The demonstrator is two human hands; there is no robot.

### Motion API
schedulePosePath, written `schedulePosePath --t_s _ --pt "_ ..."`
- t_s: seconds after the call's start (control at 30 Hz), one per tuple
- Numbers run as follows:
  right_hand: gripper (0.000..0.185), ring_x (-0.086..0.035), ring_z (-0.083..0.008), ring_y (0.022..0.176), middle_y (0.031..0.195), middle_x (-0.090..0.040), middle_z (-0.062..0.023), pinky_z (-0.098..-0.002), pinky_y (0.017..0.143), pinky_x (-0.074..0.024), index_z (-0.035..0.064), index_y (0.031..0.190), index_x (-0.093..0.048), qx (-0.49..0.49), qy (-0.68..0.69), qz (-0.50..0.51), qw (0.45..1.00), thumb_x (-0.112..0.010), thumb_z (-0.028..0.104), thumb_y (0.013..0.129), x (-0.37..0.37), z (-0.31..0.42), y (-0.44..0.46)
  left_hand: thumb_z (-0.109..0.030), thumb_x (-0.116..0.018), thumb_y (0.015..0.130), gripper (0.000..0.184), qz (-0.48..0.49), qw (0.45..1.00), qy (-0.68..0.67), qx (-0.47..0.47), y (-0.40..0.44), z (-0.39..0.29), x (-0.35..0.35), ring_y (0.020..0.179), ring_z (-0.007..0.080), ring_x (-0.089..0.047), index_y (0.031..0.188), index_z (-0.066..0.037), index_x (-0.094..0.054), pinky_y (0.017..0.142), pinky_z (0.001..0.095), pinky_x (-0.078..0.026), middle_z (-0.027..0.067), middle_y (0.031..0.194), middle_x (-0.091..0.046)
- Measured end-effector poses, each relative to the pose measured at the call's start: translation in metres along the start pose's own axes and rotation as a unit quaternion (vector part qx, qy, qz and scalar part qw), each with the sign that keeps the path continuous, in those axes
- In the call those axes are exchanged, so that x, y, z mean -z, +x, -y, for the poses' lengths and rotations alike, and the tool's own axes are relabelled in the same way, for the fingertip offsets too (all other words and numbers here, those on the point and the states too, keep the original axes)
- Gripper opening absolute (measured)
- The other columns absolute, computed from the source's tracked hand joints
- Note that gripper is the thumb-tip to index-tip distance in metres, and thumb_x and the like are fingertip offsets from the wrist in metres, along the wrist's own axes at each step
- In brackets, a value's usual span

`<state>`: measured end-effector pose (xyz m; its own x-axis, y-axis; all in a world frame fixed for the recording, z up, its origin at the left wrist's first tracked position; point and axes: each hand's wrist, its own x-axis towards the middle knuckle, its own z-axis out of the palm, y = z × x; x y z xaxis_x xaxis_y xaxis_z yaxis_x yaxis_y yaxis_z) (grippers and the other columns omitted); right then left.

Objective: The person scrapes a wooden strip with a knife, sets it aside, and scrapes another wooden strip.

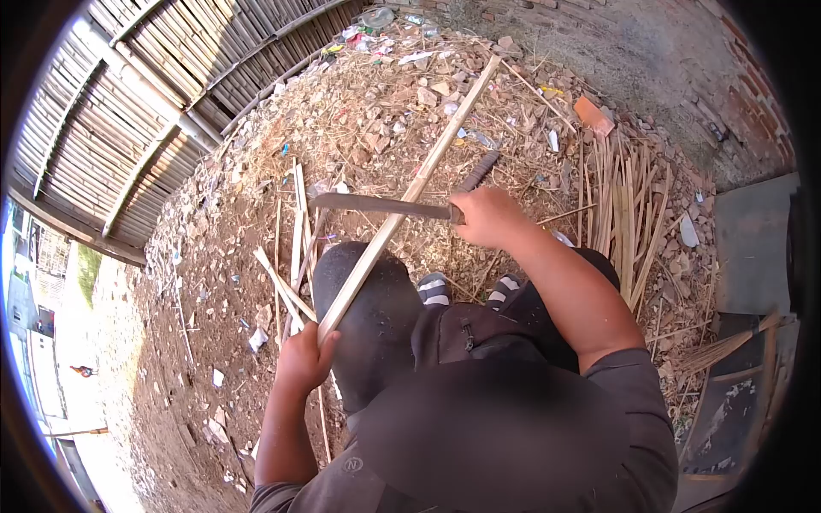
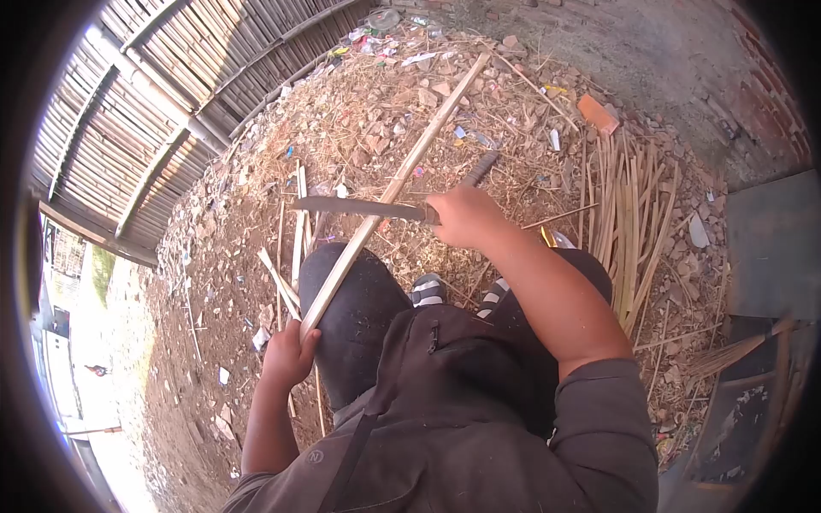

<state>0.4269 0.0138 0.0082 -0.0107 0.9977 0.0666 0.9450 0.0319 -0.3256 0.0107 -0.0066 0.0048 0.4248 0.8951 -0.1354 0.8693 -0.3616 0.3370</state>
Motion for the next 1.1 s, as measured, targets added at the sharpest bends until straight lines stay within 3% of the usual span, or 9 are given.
schedulePosePath --t_s 0.07,0.17,0.27,0.4,0.5,0.63,0.8,0.97,1.1 --pt "0.023 -0.069 -0.0412 0.081 0.080 -0.070 -0.0181 -0.0512 0.074 -0.0544 0.0088 0.096 -0.067 0.058 -0.044 0.017 0.997 -0.071 0.022 0.078 0.006 0.002 0.001 -0.043 -0.061 0.099 0.046 0.004 1.000 0.002 -0.009 -0.002 0.003 -0.002 0.074 0.0511 -0.066 0.088 0.000 -0.055 0.067 0.0581 -0.051 0.0285 0.074 -0.066" --pt "0.022 -0.071 -0.0387 0.086 0.083 -0.071 -0.0173 -0.0513 0.077 -0.0565 0.0085 0.095 -0.066 -0.172 0.158 -0.061 0.970 -0.071 0.024 0.079 -0.010 -0.057 0.024 -0.044 -0.061 0.099 0.045 0.006 1.000 -0.016 0.005 -0.004 0.006 -0.001 0.075 0.0509 -0.066 0.089 0.000 -0.055 0.067 0.0581 -0.051 0.0281 0.074 -0.066" --pt "0.020 -0.071 -0.0390 0.085 0.085 -0.072 -0.0165 -0.0519 0.076 -0.0563 0.0091 0.092 -0.065 -0.154 0.075 -0.098 0.980 -0.070 0.024 0.079 -0.014 -0.090 0.020 -0.044 -0.061 0.098 0.044 0.016 1.000 0.014 0.020 -0.005 -0.004 0.016 0.075 0.0506 -0.065 0.089 -0.001 -0.055 0.067 0.0578 -0.051 0.0277 0.075 -0.066" --pt "0.018 -0.071 -0.0385 0.085 0.085 -0.072 -0.0169 -0.0518 0.075 -0.0555 0.0118 0.092 -0.066 -0.028 0.018 0.002 0.999 -0.071 0.024 0.079 0.003 -0.025 0.000 -0.044 -0.065 0.096 0.045 0.020 1.000 -0.001 0.008 -0.003 0.002 0.009 0.075 0.0502 -0.066 0.088 -0.001 -0.056 0.067 0.0566 -0.051 0.0274 0.076 -0.066" --pt "0.031 -0.070 -0.0379 0.082 0.084 -0.071 -0.0184 -0.0486 0.076 -0.0554 0.0094 0.106 -0.070 -0.014 0.017 0.006 1.000 -0.072 0.022 0.077 0.000 -0.040 0.007 -0.043 -0.068 0.094 0.045 0.047 0.999 -0.020 0.010 -0.008 0.005 0.009 0.077 0.0490 -0.067 0.088 0.000 -0.058 0.069 0.0548 -0.051 0.0267 0.077 -0.067" --pt "0.041 -0.072 -0.0337 0.087 0.093 -0.072 -0.0202 -0.0439 0.078 -0.0553 0.0034 0.115 -0.069 -0.210 0.139 -0.086 0.964 -0.073 0.022 0.079 -0.011 -0.100 0.020 -0.035 -0.070 0.091 0.036 0.054 0.997 -0.027 0.041 -0.007 -0.008 0.023 0.080 0.0466 -0.069 0.093 0.000 -0.061 0.071 0.0526 -0.053 0.0256 0.079 -0.068" --pt "0.037 -0.069 -0.0402 0.093 0.096 -0.071 -0.0226 -0.0464 0.082 -0.0543 0.0001 0.105 -0.070 -0.183 0.203 -0.151 0.950 -0.074 0.026 0.079 -0.006 -0.104 0.007 -0.018 -0.064 0.087 0.028 -0.021 0.999 -0.050 0.000 -0.014 0.001 0.009 0.080 0.0448 -0.070 0.111 -0.003 -0.062 0.076 0.0509 -0.056 0.0233 0.082 -0.071" --pt "0.047 -0.069 -0.0387 0.093 0.094 -0.070 -0.0221 -0.0463 0.080 -0.0530 0.0008 0.114 -0.067 -0.153 0.201 -0.141 0.957 -0.078 0.033 0.081 -0.006 -0.098 0.000 -0.020 -0.065 0.090 0.028 -0.027 0.998 -0.051 -0.025 -0.015 0.004 -0.001 0.078 0.0458 -0.069 0.113 -0.005 -0.063 0.072 0.0511 -0.055 0.0245 0.083 -0.070" --pt "0.055 -0.069 -0.0365 0.089 0.095 -0.070 -0.0218 -0.0446 0.079 -0.0529 -0.0017 0.121 -0.064 -0.120 0.171 -0.060 0.976 -0.080 0.035 0.084 0.012 -0.061 -0.006 -0.025 -0.066 0.092 0.026 -0.012 0.998 -0.063 -0.002 -0.013 -0.006 0.008 0.077 0.0461 -0.069 0.110 -0.005 -0.065 0.068 0.0519 -0.053 0.0248 0.080 -0.069"
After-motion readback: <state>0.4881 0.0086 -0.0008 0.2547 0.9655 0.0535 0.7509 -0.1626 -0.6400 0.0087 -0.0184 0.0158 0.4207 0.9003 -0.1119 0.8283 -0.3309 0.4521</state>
